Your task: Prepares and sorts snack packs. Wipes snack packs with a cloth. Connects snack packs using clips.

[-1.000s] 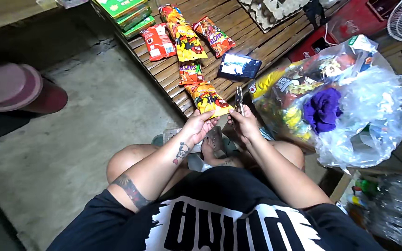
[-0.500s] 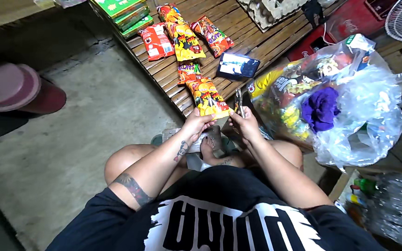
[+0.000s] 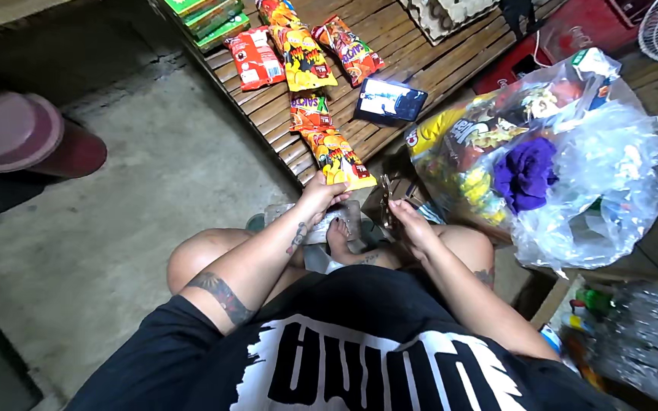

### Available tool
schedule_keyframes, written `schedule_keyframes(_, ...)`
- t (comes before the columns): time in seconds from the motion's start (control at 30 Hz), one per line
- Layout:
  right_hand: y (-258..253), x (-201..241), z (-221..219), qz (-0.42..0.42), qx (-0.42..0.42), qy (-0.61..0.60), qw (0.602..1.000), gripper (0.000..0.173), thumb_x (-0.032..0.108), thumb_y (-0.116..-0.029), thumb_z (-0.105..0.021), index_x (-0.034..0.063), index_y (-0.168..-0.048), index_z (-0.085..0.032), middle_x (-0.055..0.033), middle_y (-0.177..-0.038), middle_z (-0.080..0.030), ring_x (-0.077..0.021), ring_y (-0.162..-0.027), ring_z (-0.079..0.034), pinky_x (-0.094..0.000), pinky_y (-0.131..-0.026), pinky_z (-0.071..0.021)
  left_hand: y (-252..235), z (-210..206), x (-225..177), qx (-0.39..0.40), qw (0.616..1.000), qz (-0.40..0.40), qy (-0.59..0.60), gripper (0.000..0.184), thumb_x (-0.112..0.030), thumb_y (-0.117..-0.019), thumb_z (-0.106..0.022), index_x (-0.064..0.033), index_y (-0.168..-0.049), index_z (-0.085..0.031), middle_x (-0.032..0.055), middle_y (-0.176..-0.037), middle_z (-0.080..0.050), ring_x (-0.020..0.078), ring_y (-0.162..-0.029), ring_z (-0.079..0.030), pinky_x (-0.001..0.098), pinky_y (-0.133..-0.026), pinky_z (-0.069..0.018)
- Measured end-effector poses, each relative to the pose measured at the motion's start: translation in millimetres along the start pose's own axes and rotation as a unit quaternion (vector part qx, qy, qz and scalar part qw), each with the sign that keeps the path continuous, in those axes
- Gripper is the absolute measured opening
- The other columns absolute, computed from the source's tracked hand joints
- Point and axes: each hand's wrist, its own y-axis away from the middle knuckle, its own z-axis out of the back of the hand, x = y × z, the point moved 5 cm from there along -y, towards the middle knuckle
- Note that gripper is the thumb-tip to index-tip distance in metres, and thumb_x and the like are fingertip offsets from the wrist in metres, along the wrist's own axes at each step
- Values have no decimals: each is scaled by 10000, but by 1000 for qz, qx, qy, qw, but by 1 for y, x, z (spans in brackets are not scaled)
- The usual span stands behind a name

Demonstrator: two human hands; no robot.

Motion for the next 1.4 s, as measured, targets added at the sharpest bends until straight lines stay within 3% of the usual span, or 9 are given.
schedule_keyframes(0.23,9,-11,-3,-48,50,4,998,230,182,-1112,-405,10,-1080,-554,-72,-936,-701,-131,-874,-683,-288,-819,-555,-13,0,6,-2,1000,0,10,531,33,-945,-663,9,-1384,-366,167,-1165,-618,178,-875,-706,302,-781,-613)
schedule_keyframes(0.37,11,-14,-5,-67,66,22,995,275,202,-1120,-376,4,-1230,-533,-82,-1024,-731,-124,-938,-692,-275,-830,-539,-13,0,8,5,1000,1,3,527,32,-946,-663,8,-1382,-366,166,-1156,-624,176,-868,-708,304,-779,-615)
schedule_keyframes(0.5,10,-16,-7,-75,63,37,995,293,216,-1125,-360,2,-1249,-517,-92,-1044,-739,-127,-960,-700,-284,-853,-538,-14,-1,8,8,1000,-1,7,550,26,-946,-668,3,-1402,-360,169,-1192,-619,183,-897,-711,306,-795,-616)
schedule_keyframes(0.67,11,-17,-10,-95,80,57,991,382,252,-1134,-313,26,-1413,-441,-78,-1322,-657,-136,-1180,-642,-327,-958,-533,-13,-1,7,12,1000,13,-2,590,3,-944,-685,6,-1426,-345,179,-1245,-602,193,-947,-708,315,-819,-615)
schedule_keyframes(0.77,11,-18,-10,-97,93,64,989,380,268,-1134,-305,21,-1366,-478,-76,-1204,-714,-138,-1053,-693,-307,-841,-563,-12,-1,6,16,1000,12,-1,585,0,-949,-682,8,-1425,-343,185,-1242,-601,198,-952,-706,317,-824,-613)
schedule_keyframes(0.87,8,-18,-10,-65,103,120,985,315,247,-1113,-397,12,-1235,-567,-42,-1036,-676,-89,-938,-645,-269,-831,-528,-12,-1,6,23,1000,14,9,577,4,-951,-676,-1,-1431,-355,178,-1244,-604,197,-959,-703,320,-832,-610)
schedule_keyframes(0.97,3,-20,-7,-22,77,209,975,315,251,-1049,-530,-19,-1151,-658,-153,-1278,-564,-180,-1190,-532,-353,-1020,-443,-11,-2,6,26,999,13,25,554,13,-954,-662,0,-1420,-363,177,-1229,-609,203,-955,-699,330,-828,-608)
schedule_keyframes(1.07,-1,-20,-9,2,63,244,968,307,223,-1021,-539,-42,-1089,-679,-214,-1438,-462,-253,-1351,-433,-396,-1116,-376,-11,-2,6,21,999,16,38,566,27,-951,-653,-3,-1430,-352,181,-1251,-594,210,-965,-698,338,-825,-612)
schedule_keyframes(1.4,-9,-19,-12,33,47,298,953,397,336,-1022,-533,-2,-1105,-725,-228,-1502,-412,-309,-1418,-369,-474,-1174,-297,-11,-1,6,18,1000,20,7,563,40,-937,-668,11,-1412,-367,185,-1212,-605,190,-920,-698,317,-800,-610)
